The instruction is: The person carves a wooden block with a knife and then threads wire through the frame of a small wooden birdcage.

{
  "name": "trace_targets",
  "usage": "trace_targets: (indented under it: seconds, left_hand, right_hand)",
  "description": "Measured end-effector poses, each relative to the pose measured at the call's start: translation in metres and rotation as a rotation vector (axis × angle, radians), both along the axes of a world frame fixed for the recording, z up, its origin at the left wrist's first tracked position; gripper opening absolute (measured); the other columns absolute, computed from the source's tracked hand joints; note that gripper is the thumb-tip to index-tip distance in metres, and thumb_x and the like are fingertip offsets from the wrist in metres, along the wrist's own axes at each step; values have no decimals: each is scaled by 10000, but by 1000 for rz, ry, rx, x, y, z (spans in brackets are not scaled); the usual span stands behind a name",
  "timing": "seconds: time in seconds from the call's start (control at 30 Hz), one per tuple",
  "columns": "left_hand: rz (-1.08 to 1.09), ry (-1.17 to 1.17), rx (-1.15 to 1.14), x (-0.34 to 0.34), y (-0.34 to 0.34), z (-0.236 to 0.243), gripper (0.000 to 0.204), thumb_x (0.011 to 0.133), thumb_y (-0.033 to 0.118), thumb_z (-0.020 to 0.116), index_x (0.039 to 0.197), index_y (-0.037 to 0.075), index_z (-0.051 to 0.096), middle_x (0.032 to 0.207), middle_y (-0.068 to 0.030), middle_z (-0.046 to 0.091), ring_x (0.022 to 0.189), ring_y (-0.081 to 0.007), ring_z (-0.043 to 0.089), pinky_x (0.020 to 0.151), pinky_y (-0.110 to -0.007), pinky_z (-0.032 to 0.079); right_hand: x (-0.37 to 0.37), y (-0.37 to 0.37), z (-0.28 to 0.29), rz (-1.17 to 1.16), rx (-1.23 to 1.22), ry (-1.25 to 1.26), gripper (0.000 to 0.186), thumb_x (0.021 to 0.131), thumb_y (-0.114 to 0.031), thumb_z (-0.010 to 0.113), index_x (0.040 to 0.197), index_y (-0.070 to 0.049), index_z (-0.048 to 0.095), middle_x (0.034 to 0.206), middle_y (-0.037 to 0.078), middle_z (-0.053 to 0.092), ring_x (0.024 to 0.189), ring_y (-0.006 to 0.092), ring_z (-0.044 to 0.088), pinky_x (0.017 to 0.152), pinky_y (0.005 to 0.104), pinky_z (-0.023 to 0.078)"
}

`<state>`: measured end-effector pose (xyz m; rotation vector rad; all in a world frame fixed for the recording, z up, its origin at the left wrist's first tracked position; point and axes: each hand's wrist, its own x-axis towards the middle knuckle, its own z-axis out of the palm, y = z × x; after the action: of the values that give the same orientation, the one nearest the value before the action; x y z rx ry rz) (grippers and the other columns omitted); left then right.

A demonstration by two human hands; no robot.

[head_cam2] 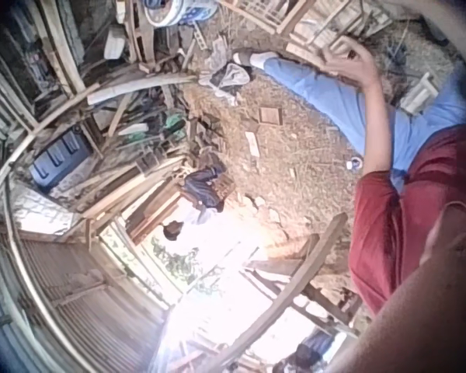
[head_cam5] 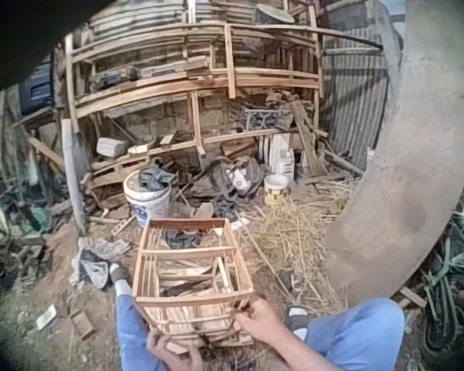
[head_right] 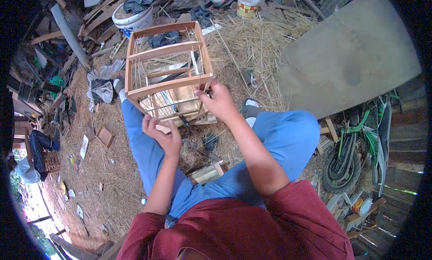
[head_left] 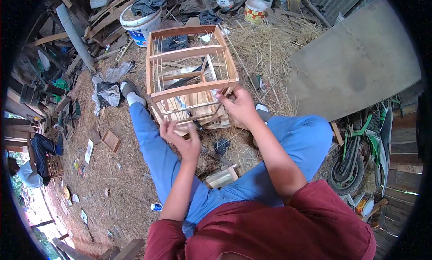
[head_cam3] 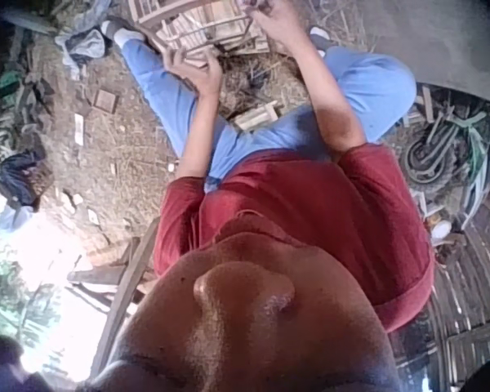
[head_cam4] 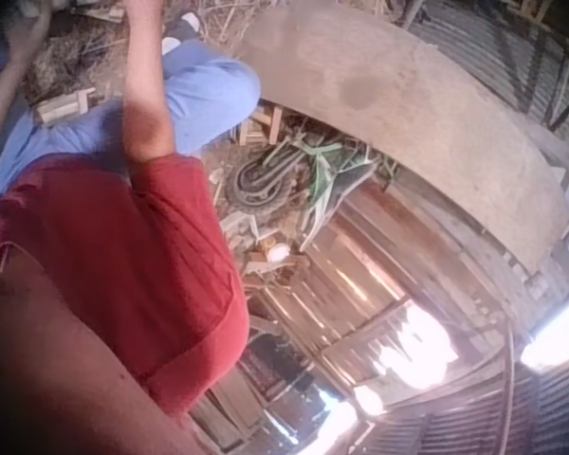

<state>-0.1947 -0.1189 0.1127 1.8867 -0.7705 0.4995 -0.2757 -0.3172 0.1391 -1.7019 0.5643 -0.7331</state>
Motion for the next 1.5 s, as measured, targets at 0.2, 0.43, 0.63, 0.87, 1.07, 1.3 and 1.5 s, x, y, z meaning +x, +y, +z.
trace_targets:
  seconds: [0.2,0.43,0.63,0.87,1.07,1.3,1.5]
  left_hand:
    - [-341,221,59,-11,-33,-15,216,919,33,644,1122,-14,585,1110,-199,598,1023,-365,586,961,-431,450]
    - [-351,309,64,-11,-70,-45,176,961,32,596,1114,-50,618,996,-205,679,899,-316,649,836,-398,496]
    - [-356,462,-11,-4,-80,-65,130,990,68,588,1026,-53,621,918,-176,682,826,-236,618,783,-360,495]
    - [-339,339,66,10,-78,-90,139,983,83,600,1021,-32,669,907,-181,704,808,-252,661,756,-376,512]
    - [-328,335,139,9,-76,-75,146,963,86,600,1002,-17,696,880,-209,701,825,-355,688,755,-410,521]
    - [-343,294,128,9,-70,-81,135,936,54,610,1016,-7,700,911,-206,705,839,-362,688,766,-422,521]
    - [-339,300,232,10,-66,-75,153,912,45,640,1043,1,704,933,-210,707,876,-378,691,783,-429,525]
  right_hand:
    - [-4,1,13,68,146,-108,313,903,-92,740,1177,-7,613,1020,65,701,942,125,660,850,322,539]
    - [-11,-3,22,105,179,-95,368,922,-55,709,1253,17,564,1092,81,685,997,117,649,880,306,543]
    - [-11,-5,19,140,228,-70,296,920,-42,728,1178,20,598,1094,61,678,1045,124,644,940,302,530]
    - [-8,-10,6,95,33,-74,299,882,-102,735,1141,8,633,999,116,727,942,172,690,868,344,533]
    - [-11,-9,15,78,-66,-6,269,862,-112,741,1093,-9,649,980,130,727,921,217,704,859,353,529]
    - [-12,-10,3,69,-233,134,199,856,-101,763,1027,-49,674,966,92,725,934,205,706,856,352,536]
    - [-10,-8,-4,84,-189,88,202,855,-91,757,1035,-50,677,974,93,720,949,208,698,873,350,528]
